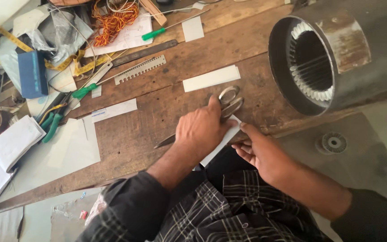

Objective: The person cuts white rectangular strips with scissors, folds them, and inserts them into the slots of a cylindrical motor stator. The process is repeated multiple times as the person handles the strips and the stator.

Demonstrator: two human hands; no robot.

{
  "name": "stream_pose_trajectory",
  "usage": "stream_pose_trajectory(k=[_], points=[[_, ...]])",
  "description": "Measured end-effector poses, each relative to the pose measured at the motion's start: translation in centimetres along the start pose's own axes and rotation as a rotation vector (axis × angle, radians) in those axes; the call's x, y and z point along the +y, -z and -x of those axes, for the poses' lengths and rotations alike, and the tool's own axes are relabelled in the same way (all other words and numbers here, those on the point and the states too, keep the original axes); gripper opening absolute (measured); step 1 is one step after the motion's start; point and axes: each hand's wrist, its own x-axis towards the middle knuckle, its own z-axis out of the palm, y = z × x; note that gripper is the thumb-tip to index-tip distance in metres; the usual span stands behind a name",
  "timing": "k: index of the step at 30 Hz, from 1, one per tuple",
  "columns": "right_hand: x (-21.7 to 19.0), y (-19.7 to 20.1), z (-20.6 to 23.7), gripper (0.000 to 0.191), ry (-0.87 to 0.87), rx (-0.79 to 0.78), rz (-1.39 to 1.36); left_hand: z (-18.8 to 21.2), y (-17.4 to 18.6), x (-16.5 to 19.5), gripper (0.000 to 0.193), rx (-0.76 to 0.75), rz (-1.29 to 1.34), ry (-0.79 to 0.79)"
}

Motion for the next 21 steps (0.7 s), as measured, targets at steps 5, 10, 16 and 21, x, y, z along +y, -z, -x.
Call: stream_pose_trajectory(k=[5,10,16,21], points=[[0.0,0.3,0.2,0.022,-0.079,-0.046,0.044,-0.4,-0.6,1.8,0.058,-0.070,0.036,0.097],[1.4,-2.3,0.6,0.029,-0.065,-0.040,0.055,-1.2,-1.2,1.9,0.052,0.072,0.034,-0.017],[1.3,-4.0,1.3,0.028,-0.067,0.043,0.041,1.7,0.7,-3.8,0.033,0.201,0.131,0.009],[1.5,-4.4,1.2,0.032,-0.060,0.021,0.035,5.3,-0.3,-5.2,0.036,0.029,0.095,0.132]])
